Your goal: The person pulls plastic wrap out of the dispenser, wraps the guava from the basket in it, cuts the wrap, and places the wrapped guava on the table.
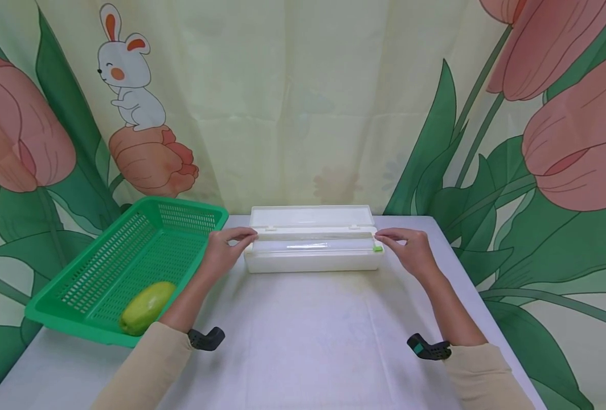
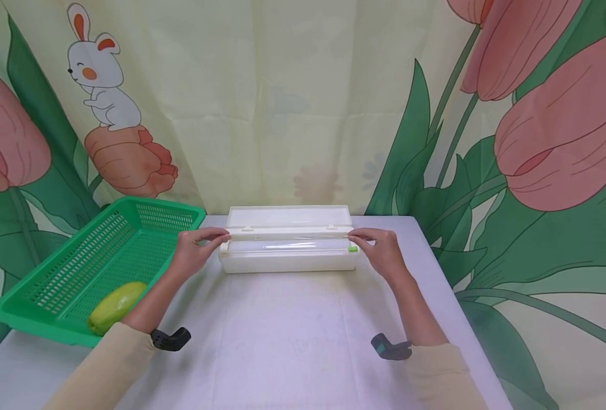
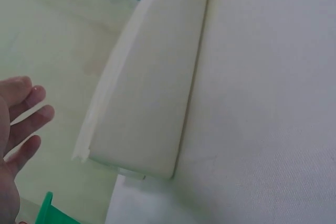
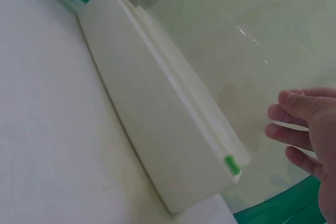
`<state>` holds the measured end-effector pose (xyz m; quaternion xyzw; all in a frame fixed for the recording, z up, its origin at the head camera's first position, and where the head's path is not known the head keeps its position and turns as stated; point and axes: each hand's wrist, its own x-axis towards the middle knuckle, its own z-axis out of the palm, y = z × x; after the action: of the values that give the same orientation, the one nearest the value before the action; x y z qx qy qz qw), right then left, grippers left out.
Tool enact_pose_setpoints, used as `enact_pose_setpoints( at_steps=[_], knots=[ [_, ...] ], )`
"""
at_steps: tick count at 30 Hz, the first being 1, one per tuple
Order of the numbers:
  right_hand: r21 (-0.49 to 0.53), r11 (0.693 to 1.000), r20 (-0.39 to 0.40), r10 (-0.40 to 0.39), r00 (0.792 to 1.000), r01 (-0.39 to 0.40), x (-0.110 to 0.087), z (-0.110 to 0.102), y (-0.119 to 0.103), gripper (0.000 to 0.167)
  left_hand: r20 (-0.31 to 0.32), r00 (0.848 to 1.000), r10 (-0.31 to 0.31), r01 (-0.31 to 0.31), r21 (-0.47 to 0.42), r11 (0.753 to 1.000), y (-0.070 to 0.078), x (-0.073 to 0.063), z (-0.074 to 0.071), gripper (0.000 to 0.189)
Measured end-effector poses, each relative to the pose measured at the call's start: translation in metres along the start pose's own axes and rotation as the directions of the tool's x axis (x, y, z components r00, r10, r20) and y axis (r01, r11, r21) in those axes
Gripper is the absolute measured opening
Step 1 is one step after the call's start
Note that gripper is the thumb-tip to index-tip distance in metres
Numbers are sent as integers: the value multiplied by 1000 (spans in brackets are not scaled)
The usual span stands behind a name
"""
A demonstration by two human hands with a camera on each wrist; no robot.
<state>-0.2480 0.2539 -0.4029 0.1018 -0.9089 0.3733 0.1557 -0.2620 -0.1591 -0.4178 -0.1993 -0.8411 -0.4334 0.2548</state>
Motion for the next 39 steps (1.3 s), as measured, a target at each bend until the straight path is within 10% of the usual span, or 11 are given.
enact_pose_setpoints(
  at_steps=[39],
  knots=[
    [-60, 986, -75, -162, 984, 157, -8, -18, -19, 18, -15, 996, 93, -93, -26, 995, 21, -1, -17, 11]
  ],
)
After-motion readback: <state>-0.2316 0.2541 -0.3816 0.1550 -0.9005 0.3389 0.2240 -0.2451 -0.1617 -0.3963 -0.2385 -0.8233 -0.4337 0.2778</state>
